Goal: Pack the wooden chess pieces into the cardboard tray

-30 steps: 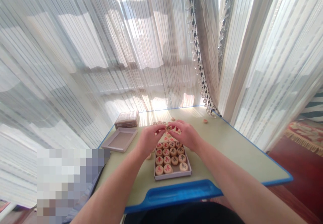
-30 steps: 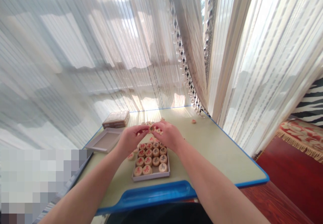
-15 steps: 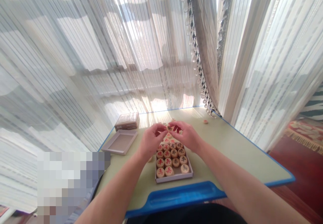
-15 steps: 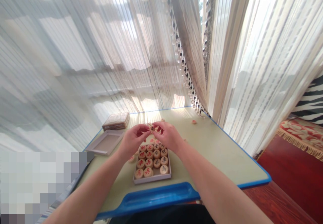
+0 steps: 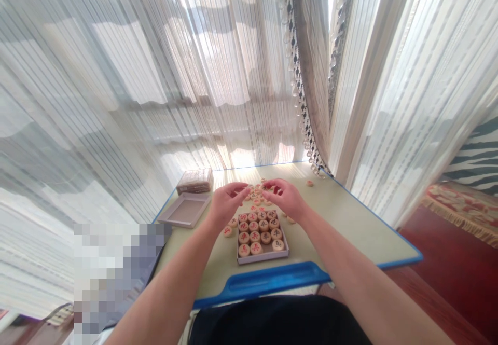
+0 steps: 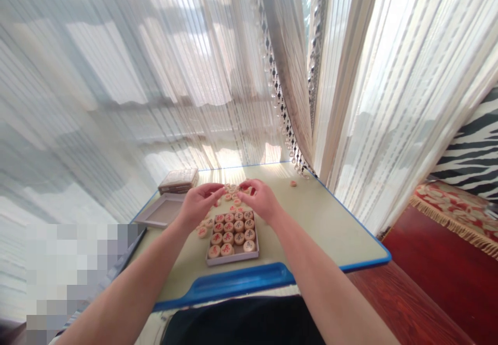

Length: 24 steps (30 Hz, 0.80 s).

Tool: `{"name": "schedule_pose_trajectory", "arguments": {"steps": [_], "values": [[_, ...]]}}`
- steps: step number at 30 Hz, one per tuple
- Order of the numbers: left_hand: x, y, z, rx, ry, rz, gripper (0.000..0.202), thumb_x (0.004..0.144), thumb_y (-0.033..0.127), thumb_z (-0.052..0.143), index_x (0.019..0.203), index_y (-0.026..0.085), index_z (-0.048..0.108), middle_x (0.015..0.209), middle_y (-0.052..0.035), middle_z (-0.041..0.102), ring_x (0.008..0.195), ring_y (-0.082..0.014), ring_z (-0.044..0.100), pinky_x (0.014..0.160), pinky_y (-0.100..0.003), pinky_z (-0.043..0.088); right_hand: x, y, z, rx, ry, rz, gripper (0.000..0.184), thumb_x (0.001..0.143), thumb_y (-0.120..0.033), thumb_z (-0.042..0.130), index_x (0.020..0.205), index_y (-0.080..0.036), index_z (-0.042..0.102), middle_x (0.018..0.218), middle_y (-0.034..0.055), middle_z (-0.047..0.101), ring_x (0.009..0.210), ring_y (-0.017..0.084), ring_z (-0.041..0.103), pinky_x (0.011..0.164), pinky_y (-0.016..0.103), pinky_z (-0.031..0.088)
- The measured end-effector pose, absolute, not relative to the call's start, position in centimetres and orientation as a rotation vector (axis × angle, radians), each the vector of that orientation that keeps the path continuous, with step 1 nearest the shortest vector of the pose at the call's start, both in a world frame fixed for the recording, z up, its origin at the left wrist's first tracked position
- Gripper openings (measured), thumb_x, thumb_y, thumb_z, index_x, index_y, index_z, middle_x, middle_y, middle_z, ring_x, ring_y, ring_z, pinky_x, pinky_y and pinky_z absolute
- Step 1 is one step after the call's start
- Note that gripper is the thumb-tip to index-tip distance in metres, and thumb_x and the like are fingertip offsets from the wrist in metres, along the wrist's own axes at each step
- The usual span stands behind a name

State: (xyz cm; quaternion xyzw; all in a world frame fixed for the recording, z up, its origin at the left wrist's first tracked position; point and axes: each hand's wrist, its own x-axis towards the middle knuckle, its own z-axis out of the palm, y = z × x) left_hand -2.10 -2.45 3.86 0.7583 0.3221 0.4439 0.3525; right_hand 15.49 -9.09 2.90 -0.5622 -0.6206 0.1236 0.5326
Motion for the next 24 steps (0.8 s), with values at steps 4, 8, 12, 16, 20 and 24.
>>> {"name": "schedule_pose_trajectory", "arguments": {"steps": [4, 8, 12, 16, 20, 24], "values": [[-3.0, -2.7, 4.9, 1.93, 0.968, 1.269, 0.036, 0.07, 0.046, 0.06, 0.083, 0.014, 0.069, 0.073, -0.0058, 0.069, 0.054, -0.0123, 0.058, 0.049, -0.022, 0.045, 14.8, -11.5, 3.4, -1.397, -1.503, 0.306, 0.027, 0.071, -0.035, 0.062, 0.091, -0.017, 0.065, 0.089, 0.0046, 0.064, 0.065, 0.013, 0.053, 0.063, 0.029, 0.046], [-3.9, -3.6, 5.2, 1.905, 1.073, 1.281, 0.035, 0.072, 0.047, 0.056, 0.083, 0.015, 0.069, 0.076, -0.0056, 0.07, 0.059, -0.0142, 0.06, 0.048, -0.022, 0.043, 13.5, -14.3, 2.3, -1.382, -1.539, 0.214, 0.022, 0.073, -0.032, 0.06, 0.09, -0.019, 0.064, 0.088, 0.0043, 0.063, 0.075, 0.016, 0.055, 0.069, 0.031, 0.045], [-4.5, -5.1, 3.2, 1.781, 1.03, 1.407, 0.033, 0.074, 0.041, 0.056, 0.089, 0.014, 0.066, 0.082, -0.0069, 0.07, 0.072, -0.0163, 0.063, 0.06, -0.024, 0.047, 12.5, -15.7, 0.0, -1.399, -1.525, -0.001, 0.017, 0.077, -0.03, 0.057, 0.089, -0.019, 0.061, 0.089, 0.0059, 0.063, 0.092, 0.022, 0.052, 0.087, 0.039, 0.039], [-5.1, -6.3, 0.9, 1.829, 1.038, 1.478, 0.028, 0.076, 0.036, 0.053, 0.091, 0.014, 0.065, 0.085, -0.0073, 0.069, 0.078, -0.017, 0.063, 0.068, -0.026, 0.049, 11.9, -15.9, -1.4, -1.412, -1.672, -0.093, 0.014, 0.076, -0.03, 0.058, 0.085, -0.02, 0.062, 0.084, 0.0052, 0.063, 0.09, 0.022, 0.052, 0.097, 0.044, 0.031], [-5.4, -6.9, 0.0, 2.131, 1.231, 1.41, 0.024, 0.079, 0.026, 0.047, 0.09, 0.017, 0.067, 0.087, -0.006, 0.069, 0.082, -0.0178, 0.061, 0.077, -0.03, 0.047, 11.8, -16.2, -1.6, -1.434, -1.703, -0.123, 0.014, 0.073, -0.029, 0.061, 0.084, -0.02, 0.063, 0.084, 0.0048, 0.064, 0.091, 0.022, 0.05, 0.094, 0.042, 0.033], [-5.3, -6.9, -0.3, 2.285, 1.345, 1.305, 0.026, 0.078, 0.02, 0.045, 0.091, 0.017, 0.067, 0.088, -0.0066, 0.07, 0.086, -0.0196, 0.061, 0.082, -0.031, 0.045, 12.0, -16.1, -1.6, -1.454, -1.679, -0.123, 0.014, 0.07, -0.024, 0.061, 0.083, -0.019, 0.063, 0.082, 0.0048, 0.064, 0.09, 0.022, 0.051, 0.094, 0.04, 0.033]]}}
